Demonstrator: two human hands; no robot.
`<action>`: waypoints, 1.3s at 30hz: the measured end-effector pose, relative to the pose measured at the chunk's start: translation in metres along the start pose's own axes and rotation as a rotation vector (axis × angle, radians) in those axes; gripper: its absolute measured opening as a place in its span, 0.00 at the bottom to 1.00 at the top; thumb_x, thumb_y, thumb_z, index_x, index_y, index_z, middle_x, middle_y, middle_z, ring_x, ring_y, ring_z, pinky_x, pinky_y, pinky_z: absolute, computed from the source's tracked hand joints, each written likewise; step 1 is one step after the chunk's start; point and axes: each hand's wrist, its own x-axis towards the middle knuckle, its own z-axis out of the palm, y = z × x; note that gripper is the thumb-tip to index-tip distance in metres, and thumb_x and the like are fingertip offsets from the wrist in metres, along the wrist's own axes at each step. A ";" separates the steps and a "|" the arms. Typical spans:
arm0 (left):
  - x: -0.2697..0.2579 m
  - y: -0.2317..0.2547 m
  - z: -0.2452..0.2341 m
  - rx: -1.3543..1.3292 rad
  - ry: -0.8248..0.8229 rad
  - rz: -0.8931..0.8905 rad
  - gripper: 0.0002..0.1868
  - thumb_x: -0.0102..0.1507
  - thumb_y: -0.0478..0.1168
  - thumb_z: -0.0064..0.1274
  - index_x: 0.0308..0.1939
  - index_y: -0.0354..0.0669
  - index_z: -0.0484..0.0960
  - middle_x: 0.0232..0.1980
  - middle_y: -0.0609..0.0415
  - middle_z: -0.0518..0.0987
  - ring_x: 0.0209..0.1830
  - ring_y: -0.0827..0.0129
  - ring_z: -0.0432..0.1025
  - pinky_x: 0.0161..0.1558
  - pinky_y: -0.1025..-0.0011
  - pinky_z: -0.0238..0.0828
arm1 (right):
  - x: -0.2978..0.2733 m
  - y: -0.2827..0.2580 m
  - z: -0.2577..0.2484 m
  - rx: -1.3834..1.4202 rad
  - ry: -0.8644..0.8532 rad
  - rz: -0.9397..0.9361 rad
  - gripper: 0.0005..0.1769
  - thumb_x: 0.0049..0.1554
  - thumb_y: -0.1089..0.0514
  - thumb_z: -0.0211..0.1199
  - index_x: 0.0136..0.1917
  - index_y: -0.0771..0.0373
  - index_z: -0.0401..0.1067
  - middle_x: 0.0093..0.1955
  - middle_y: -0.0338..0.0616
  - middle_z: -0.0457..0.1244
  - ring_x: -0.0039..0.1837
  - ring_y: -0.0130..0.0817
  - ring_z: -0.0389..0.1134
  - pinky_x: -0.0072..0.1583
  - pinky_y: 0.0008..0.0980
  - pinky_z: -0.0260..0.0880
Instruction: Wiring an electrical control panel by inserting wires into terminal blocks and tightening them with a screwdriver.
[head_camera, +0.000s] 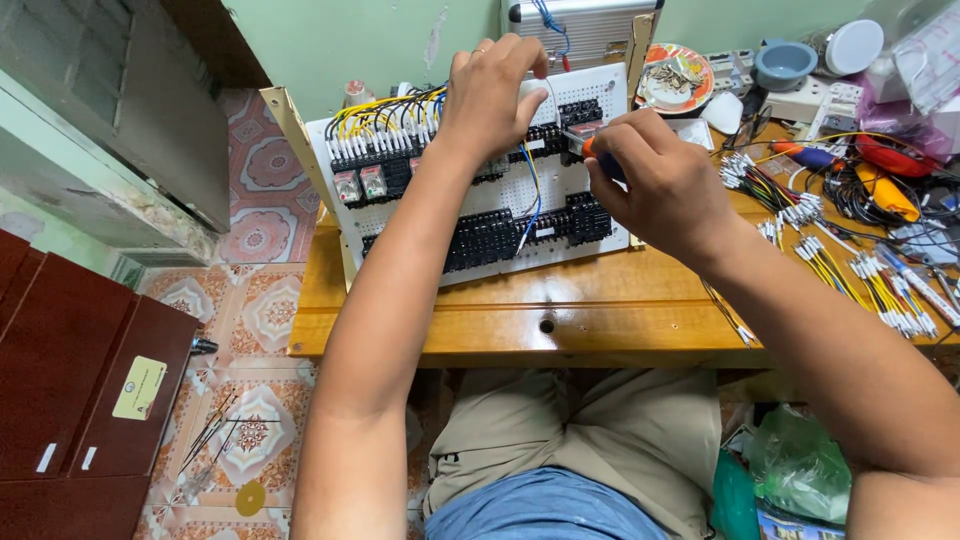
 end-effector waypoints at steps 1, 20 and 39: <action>-0.001 0.000 0.000 0.032 -0.009 0.010 0.10 0.62 0.45 0.64 0.39 0.56 0.76 0.43 0.57 0.77 0.43 0.56 0.70 0.46 0.54 0.62 | 0.001 -0.001 0.000 0.004 -0.014 0.001 0.05 0.64 0.68 0.65 0.53 0.67 0.71 0.53 0.53 0.67 0.49 0.42 0.71 0.43 0.36 0.72; -0.004 -0.010 0.015 0.159 -0.023 0.091 0.10 0.64 0.53 0.61 0.44 0.58 0.87 0.44 0.56 0.68 0.43 0.54 0.65 0.42 0.52 0.59 | 0.021 -0.003 -0.004 -0.022 -0.183 0.102 0.13 0.70 0.53 0.60 0.52 0.65 0.66 0.49 0.55 0.59 0.34 0.50 0.62 0.30 0.45 0.65; -0.005 -0.014 0.022 0.220 0.020 0.080 0.11 0.64 0.56 0.57 0.44 0.61 0.87 0.42 0.58 0.74 0.45 0.53 0.65 0.44 0.54 0.58 | 0.031 0.005 -0.003 0.053 -0.167 -0.121 0.17 0.58 0.76 0.59 0.58 0.67 0.61 0.57 0.60 0.55 0.39 0.55 0.60 0.38 0.48 0.63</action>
